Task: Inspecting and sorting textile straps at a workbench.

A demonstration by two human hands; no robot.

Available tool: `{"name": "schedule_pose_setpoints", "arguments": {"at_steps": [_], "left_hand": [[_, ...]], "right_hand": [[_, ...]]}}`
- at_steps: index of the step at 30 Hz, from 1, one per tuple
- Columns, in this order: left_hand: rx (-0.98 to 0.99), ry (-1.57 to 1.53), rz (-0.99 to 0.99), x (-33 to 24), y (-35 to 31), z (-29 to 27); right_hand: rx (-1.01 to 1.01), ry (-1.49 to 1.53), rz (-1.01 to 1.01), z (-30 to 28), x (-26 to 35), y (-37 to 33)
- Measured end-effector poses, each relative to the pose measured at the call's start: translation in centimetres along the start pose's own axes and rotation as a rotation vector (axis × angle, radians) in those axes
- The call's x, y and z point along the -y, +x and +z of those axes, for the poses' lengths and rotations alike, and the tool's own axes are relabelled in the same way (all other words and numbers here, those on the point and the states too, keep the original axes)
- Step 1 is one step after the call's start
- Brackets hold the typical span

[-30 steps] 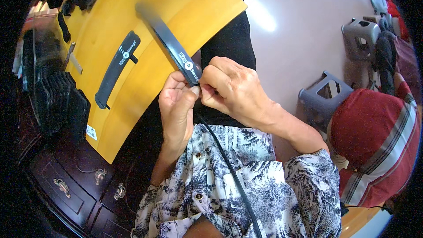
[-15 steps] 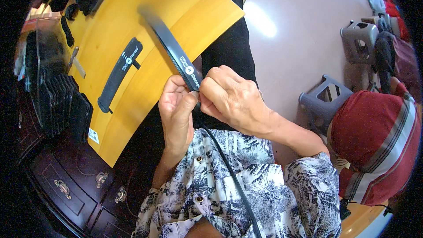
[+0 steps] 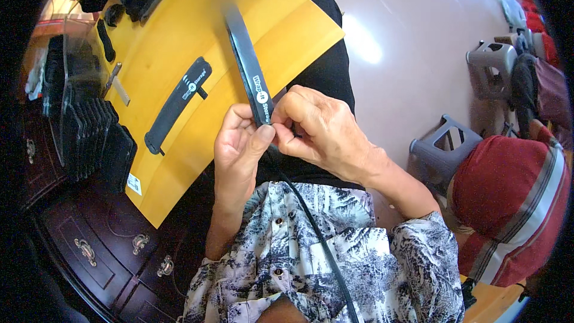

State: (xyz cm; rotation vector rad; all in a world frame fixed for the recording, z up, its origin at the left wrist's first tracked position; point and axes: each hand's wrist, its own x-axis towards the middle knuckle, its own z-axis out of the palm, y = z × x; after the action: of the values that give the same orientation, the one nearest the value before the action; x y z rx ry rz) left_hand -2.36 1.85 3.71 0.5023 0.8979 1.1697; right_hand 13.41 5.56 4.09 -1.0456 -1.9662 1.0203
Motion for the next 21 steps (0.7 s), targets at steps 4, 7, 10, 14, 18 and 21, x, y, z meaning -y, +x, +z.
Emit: {"name": "schedule_pose_setpoints", "arguments": {"at_steps": [4, 7, 10, 14, 18, 21], "left_hand": [[0.074, 0.093, -0.01, 0.8, -0.1, -1.9], [0.133, -0.012, -0.073, 1.2, -0.4, -2.2], [0.189, -0.09, -0.132, 1.2, -1.0, -3.1], [0.058, -0.093, -0.11, 0.8, -1.2, -2.5], [-0.046, -0.013, -0.036, 0.6, -1.6, -1.7], [0.001, 0.004, -0.047, -0.1, -1.3, -0.6]], "right_hand": [[0.146, 0.392, 0.298, -0.5, 0.3, 0.0], [0.325, 0.806, 0.658, -1.9, 0.7, 0.8], [0.348, 1.109, 0.77, -1.5, -1.1, 0.9], [0.28, 1.038, 0.72, -1.2, 0.0, 1.0], [0.039, 0.29, 0.13, 0.1, 0.5, -0.1], [-0.068, 0.065, -0.068, 1.0, -0.2, -0.5]]}}
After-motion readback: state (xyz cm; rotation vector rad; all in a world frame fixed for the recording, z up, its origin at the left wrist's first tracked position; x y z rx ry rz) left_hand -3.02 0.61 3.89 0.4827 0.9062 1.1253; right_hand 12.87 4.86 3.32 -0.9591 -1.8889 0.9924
